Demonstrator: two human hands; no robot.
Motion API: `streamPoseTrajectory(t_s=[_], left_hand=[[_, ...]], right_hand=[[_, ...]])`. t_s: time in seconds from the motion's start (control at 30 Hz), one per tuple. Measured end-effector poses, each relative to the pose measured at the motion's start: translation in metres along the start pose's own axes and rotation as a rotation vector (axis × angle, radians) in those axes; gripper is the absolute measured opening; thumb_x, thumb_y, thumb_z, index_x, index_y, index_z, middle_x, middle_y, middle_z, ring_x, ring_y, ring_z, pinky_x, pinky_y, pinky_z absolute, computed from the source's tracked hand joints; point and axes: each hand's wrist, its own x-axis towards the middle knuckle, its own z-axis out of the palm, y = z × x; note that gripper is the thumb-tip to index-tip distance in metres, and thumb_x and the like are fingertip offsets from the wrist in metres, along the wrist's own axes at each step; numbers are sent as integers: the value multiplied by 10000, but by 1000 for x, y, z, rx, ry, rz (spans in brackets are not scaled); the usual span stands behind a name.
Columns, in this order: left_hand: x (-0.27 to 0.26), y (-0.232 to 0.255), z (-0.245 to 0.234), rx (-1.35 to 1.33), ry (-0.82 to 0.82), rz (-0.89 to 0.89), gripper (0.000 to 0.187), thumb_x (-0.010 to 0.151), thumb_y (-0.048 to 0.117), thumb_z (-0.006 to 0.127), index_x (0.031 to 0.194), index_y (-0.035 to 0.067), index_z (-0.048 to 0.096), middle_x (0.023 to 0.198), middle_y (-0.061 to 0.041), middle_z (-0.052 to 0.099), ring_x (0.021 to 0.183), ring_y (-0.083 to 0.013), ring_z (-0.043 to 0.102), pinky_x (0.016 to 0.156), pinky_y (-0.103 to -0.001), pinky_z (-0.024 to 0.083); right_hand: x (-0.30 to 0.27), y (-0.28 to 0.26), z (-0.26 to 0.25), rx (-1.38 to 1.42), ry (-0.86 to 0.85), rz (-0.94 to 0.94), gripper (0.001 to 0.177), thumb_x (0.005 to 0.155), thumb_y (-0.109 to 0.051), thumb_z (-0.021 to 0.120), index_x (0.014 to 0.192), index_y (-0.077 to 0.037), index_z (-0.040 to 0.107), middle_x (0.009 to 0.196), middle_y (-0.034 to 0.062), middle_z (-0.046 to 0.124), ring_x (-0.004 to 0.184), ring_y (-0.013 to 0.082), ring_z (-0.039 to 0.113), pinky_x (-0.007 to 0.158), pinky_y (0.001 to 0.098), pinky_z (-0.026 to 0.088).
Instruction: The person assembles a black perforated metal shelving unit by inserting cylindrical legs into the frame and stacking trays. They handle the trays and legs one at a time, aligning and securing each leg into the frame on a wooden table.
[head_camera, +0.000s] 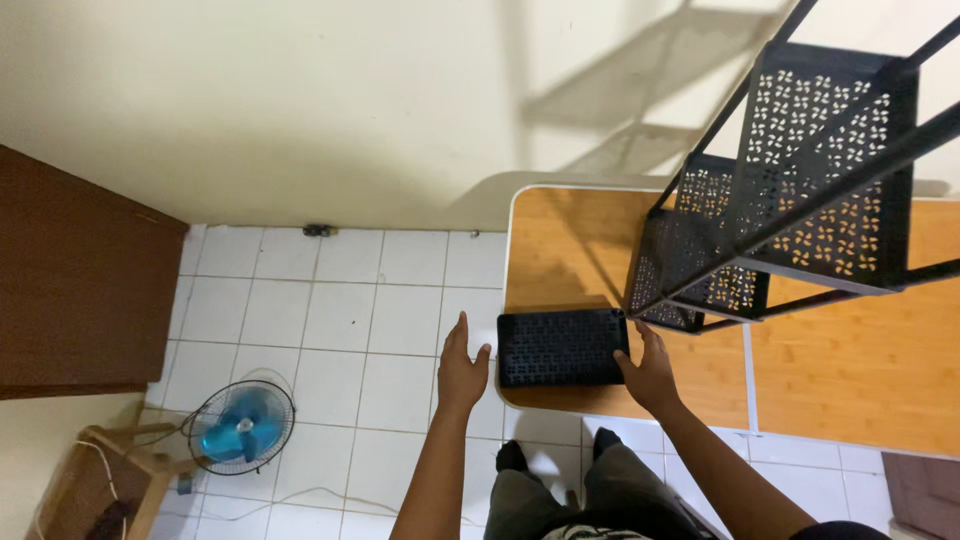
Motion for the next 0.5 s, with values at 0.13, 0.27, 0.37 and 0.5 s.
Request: streamPoseTrajectory(t_s=[0.13,0.27,0.37,0.5], left_hand=[[4,50,-46,-3,121,142,746,926,181,700,1575,100,341,1534,-208,475,1419,-382,447,1134,-448,404],[6,91,-89,-21,208,293,742,927,161,702,1575,80,350,1540,-212,474,1426,-386,447,1151,-454,394],[9,118,-117,-62,244,424,737,951,164,698,1587,71,339,1551,-205,472,1445,-377,450,1179,-444,393],[7,147,-147,-79,233,478,744,957,164,698,1590,75,317,1580,-204,434,1463,-372,419,1183,-445,370]], right_hand=[[22,-51,-20,66,-40,25,701,864,-196,720,1493,-51,445,1414,195,545,1317,346,537,995,423,489],[37,-104,-33,349,-17,-231,667,947,-107,674,1538,1,385,1495,237,484,1416,356,437,1124,426,387],[35,-144,-49,418,-54,-128,638,964,-109,637,1533,-25,362,1500,194,493,1350,303,501,1036,396,455],[23,-196,-70,361,-14,-118,606,976,-130,620,1519,-40,367,1478,176,512,1345,235,519,990,368,511]])
